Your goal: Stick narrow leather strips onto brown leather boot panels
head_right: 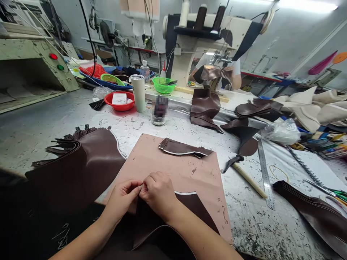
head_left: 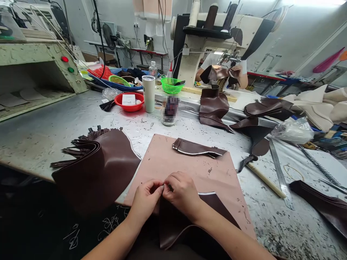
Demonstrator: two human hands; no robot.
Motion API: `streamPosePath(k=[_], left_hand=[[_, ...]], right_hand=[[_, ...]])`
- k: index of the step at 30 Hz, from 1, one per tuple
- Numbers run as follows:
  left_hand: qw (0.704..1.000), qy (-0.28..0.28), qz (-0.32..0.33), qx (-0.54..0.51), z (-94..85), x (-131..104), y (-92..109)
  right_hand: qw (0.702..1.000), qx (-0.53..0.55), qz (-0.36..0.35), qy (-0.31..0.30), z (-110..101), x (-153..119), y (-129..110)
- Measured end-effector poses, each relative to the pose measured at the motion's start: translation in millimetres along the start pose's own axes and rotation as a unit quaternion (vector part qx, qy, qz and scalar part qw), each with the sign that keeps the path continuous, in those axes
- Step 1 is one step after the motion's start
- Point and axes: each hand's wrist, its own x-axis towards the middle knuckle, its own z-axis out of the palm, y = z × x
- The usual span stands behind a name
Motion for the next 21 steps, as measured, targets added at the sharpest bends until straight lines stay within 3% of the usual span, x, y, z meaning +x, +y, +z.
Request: streamPosePath(k=[5,9,13,16,18,21], left_hand=[[0.998,-0.004,-0.043,-0.054,0.8,0.0,7.7],[0.995,-0.025,-0.072,-0.063,0.3,2.0,10.6],[0.998,-0.010,-0.058,0.009,-3.7,7.9,3.1],[0.987,0.003,0.006,0.162,-6.4,13.3,0.4],[0.959,0.002,0.060,0.275,-5.8,16.2,2.6],[0.922,0.010,0.137,0.363,-2.3,19.7,4.3]], right_hand=[[0.980,0.166,0.109,-0.024,-4.4,2.2,2.8],[0.961,0.235,0.135,-0.056,-6.9,3.6,10.1],[0.936,0.310,0.167,-0.016,-10.1,-3.8,18.6],[0.908,0.392,0.149,0.012,-21.7,-16.2,25.4],[0.915,0.377,0.134,0.040,-35.4,-27.3,32.4],[0.973,0.206,0.088,0.052,-64.1,-49.5,45.9]])
